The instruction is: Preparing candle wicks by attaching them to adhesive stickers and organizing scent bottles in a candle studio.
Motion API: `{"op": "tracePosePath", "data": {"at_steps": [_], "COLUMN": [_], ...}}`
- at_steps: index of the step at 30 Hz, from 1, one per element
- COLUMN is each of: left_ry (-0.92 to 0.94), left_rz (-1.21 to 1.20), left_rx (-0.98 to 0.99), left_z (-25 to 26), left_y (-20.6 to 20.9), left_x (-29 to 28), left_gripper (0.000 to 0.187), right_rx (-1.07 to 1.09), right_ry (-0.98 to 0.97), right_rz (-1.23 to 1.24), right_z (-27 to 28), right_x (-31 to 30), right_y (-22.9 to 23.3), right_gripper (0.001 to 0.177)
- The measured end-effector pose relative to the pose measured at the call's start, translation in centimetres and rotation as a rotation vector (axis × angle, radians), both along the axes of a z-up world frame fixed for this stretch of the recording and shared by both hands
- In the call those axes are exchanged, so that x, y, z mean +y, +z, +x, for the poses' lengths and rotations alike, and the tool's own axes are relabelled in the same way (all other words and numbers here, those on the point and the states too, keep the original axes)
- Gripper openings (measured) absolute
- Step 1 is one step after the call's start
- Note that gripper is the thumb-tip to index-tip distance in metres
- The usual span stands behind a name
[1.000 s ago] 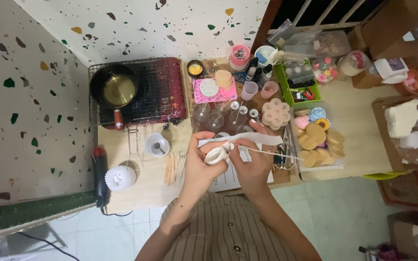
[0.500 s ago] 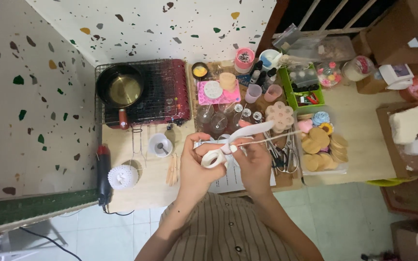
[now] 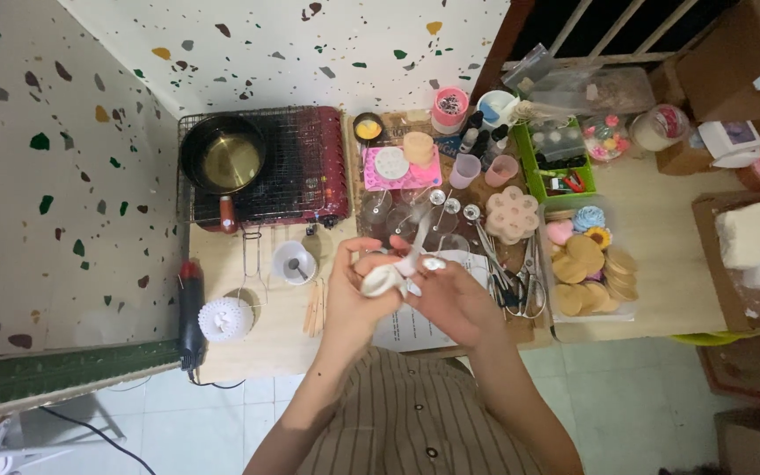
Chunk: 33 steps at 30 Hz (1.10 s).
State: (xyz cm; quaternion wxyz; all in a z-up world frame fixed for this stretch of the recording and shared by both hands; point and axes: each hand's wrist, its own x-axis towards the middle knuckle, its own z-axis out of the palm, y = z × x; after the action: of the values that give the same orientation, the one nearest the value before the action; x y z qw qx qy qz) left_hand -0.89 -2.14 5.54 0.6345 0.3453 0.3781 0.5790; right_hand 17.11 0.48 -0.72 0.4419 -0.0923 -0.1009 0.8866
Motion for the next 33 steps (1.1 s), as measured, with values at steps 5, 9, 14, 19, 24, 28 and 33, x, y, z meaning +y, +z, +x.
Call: {"op": "tracePosePath", "data": {"at_steps": [5, 9, 14, 19, 24, 28, 33], "left_ry": [0.140, -0.222, -0.327, -0.349, -0.262, -0.253, -0.076], "left_rz": [0.074, -0.013, -0.036, 0.014, -0.131, -0.031, -0.301], "left_rx": [0.498, 0.459, 0.320, 0.244, 0.291, 0.221, 0.474], "left_z": [-4.2, -4.0, -1.1, -1.3, -2.1, -2.6, -4.9], "left_y": [-5.7, -4.6, -2.5, -5.3, -8.0, -9.4, -10.3], "left_x": [0.5, 0.0, 0.2, 0.3, 0.1, -0.1, -1.3], "left_gripper": [0.034, 0.016, 0.017, 0.016, 0.014, 0.012, 0.025], "right_rx": [-0.399, -0.976, -1.192, -1.269, -1.131, -1.179, -1.575], "right_ry": [-0.313, -0.570, -0.547, -0.453, -0.461, -0.382, -0.464], "right_rz": [0.196, 0.611, 0.820, 0.856, 0.779, 0.826, 0.667], "right_z": [1.8, 1.0, 0.9, 1.2, 3.7, 4.8, 5.3], "right_x": [0.2, -1.0, -1.5, -1.1, 0.2, 1.1, 3.5], "right_y": [-0.5, 2.3, 2.2, 2.0, -0.2, 0.2, -3.8], "right_gripper": [0.014, 0.018, 0.017, 0.018, 0.019, 0.016, 0.011]}}
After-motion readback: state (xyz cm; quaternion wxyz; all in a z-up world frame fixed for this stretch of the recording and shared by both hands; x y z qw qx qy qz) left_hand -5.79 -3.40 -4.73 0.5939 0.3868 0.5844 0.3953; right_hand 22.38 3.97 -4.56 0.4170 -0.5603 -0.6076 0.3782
